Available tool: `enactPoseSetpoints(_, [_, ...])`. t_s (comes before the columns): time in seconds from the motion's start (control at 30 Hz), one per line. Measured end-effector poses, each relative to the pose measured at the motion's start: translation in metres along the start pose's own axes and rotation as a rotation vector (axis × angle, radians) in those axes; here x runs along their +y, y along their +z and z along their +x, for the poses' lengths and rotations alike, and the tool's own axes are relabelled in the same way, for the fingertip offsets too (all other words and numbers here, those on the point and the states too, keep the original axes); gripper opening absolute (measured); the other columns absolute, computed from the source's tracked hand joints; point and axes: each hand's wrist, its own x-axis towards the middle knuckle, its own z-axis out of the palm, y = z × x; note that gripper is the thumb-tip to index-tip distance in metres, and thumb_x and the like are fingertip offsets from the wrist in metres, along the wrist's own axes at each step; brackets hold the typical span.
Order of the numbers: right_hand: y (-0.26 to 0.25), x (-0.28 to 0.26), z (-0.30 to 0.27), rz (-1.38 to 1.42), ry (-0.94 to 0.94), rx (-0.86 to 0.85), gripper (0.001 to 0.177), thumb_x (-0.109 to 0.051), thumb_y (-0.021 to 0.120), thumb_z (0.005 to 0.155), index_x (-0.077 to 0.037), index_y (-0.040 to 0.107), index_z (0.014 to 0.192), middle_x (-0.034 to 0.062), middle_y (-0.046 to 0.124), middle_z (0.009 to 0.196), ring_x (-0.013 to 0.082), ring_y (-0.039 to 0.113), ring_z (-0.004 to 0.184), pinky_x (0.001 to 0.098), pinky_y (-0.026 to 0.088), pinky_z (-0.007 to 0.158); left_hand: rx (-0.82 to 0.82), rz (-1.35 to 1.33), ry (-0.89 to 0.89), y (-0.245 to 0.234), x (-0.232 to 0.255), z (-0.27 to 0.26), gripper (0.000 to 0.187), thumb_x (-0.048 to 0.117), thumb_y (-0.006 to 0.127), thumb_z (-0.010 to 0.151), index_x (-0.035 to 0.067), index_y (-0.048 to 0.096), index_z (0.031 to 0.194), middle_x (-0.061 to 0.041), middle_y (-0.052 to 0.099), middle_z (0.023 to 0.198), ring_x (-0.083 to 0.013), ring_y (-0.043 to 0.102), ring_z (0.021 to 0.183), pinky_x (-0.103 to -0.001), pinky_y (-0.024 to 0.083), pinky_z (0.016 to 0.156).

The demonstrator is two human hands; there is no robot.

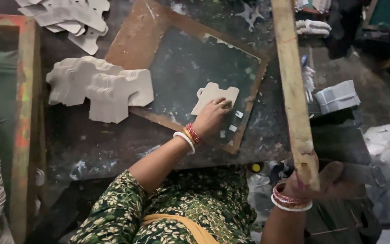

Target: The person performs screen printing by placing a white plastic piece onto a screen and using a squeegee to press down and pull the material through the mesh. The person repeatedly lifts the squeegee and repositions the plastic piece to continue the printing process.

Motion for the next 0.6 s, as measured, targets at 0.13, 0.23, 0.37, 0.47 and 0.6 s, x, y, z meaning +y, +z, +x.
enactPoseSetpoints(0.13, [-0.023,0.03,-0.009,-0.281,0.005,0.095,0.034,-0.029,0.059,0.117,0.003,0.05,0.124,0.0146,0.057,0.112,0.0235,0.053,0.091,0.0363,0.05,0.081,-0.216,-0.059,0.025,-0.047,0.038,0.0,0.058,0.031,0.08,0.061,0.004,0.072,0.111,-0.013,0.061,0.131,-0.0311,0.051,0.129,-0.044,0.04,0.106])
enactPoseSetpoints(0.23, [-0.003,-0.007,0.008,-0.337,-0.155,0.018,0.036,-0.031,0.05,0.115,0.005,0.048,0.121,0.0167,0.055,0.114,0.0261,0.053,0.1,0.0424,0.051,0.093,-0.259,-0.02,0.034,-0.033,0.034,-0.019,0.058,0.032,0.079,0.061,0.004,0.072,0.112,-0.011,0.063,0.129,-0.0312,0.052,0.126,-0.044,0.042,0.103])
enactPoseSetpoints(0.37, [0.0,-0.007,0.008,-0.134,-0.132,-0.015,0.041,-0.033,0.054,0.12,0.003,0.044,0.134,0.0188,0.057,0.126,0.0261,0.056,0.108,0.0409,0.054,0.095,-0.128,-0.006,0.088,-0.012,0.023,-0.027,0.043,0.02,0.071,0.077,0.007,0.073,0.117,-0.007,0.067,0.133,-0.0283,0.056,0.129,-0.041,0.044,0.107])
enactPoseSetpoints(0.47, [-0.019,0.027,-0.008,-0.168,-0.045,0.019,0.04,-0.033,0.058,0.115,0.003,0.049,0.13,0.0186,0.058,0.118,0.026,0.056,0.101,0.0404,0.051,0.087,-0.114,-0.012,0.076,0.008,0.013,-0.034,0.037,0.017,0.069,0.082,0.009,0.074,0.118,-0.004,0.069,0.133,-0.0261,0.058,0.129,-0.039,0.046,0.11])
enactPoseSetpoints(0.6, [0.004,0.002,-0.016,0.061,0.031,-0.07,0.044,-0.032,0.064,0.113,0.001,0.05,0.138,0.0169,0.064,0.13,0.0262,0.065,0.109,0.0397,0.058,0.087,-0.058,0.011,0.149,0.018,0.014,-0.053,0.036,0.019,0.07,0.08,0.009,0.075,0.114,-0.006,0.071,0.127,-0.0306,0.061,0.124,-0.042,0.048,0.105])
